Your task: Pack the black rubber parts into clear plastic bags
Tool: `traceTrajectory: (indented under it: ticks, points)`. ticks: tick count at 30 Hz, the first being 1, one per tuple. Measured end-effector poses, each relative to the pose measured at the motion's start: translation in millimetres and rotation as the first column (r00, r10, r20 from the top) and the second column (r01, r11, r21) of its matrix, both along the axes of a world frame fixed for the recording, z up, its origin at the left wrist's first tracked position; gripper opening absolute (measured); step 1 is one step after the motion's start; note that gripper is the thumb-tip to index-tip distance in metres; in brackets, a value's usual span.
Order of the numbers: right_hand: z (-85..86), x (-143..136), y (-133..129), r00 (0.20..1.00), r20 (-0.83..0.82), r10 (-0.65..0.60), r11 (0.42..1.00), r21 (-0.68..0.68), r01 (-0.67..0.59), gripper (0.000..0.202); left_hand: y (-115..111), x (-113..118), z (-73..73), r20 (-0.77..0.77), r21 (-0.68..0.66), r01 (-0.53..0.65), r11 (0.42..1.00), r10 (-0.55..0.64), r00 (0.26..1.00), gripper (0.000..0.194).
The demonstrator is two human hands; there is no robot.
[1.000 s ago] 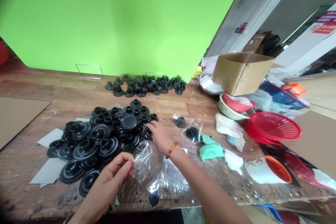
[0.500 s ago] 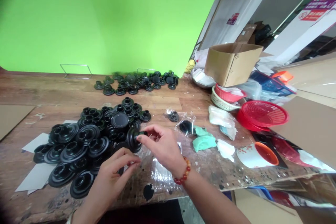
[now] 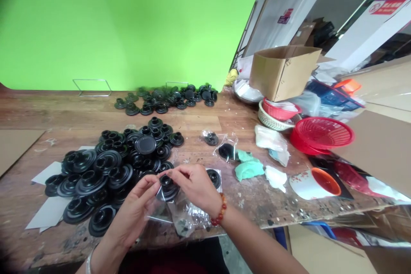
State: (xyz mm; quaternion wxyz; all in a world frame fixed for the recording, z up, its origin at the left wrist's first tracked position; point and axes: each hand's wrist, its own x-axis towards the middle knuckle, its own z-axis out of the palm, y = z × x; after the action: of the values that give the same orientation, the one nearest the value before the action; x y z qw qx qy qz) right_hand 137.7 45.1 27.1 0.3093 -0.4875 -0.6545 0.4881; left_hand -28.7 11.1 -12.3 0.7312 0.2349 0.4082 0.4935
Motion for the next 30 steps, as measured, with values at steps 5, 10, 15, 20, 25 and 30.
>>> traceTrajectory:
  ticks: [5, 10, 15, 20, 25, 30]
  points:
    - [-6.1, 5.4, -2.7, 1.0, 0.013, 0.003, 0.999, -0.045, -0.002, 0.004, -1.0, -3.4, 0.8, 0.084, -0.026, -0.031, 0.999, 0.034, 0.996, 0.011]
    - [-12.9, 4.6, -6.0, 0.999, -0.023, 0.034, 0.999, 0.026, -0.033, 0.009, -4.1, -4.2, 2.1, 0.054, -0.02, -0.019, 1.0, 0.02, 0.998, 0.016]
    - [-20.1, -3.1, -7.3, 0.992, -0.099, -0.075, 0.997, 0.0, 0.076, 0.009, -4.3, -6.1, -0.4, 0.013, -0.082, -0.032, 0.996, 0.033, 0.999, 0.02]
    - [-20.7, -8.9, -8.0, 0.992, 0.083, -0.095, 0.987, 0.139, 0.083, 0.009, 0.4, -9.5, -9.0, 0.039, -0.124, -0.103, 0.987, 0.109, 0.993, 0.026]
    - [-10.9, -9.9, -12.6, 0.994, 0.106, -0.017, 0.963, 0.27, -0.012, 0.012, 0.3, -15.4, -12.6, -0.015, -0.011, -0.097, 0.995, 0.097, 0.995, 0.021]
    - [2.1, 0.5, -17.0, 0.969, 0.04, 0.242, 0.92, 0.308, -0.243, 0.01, 1.6, -35.8, -1.7, -0.398, 0.377, 0.29, 0.88, -0.128, 0.908, 0.014]
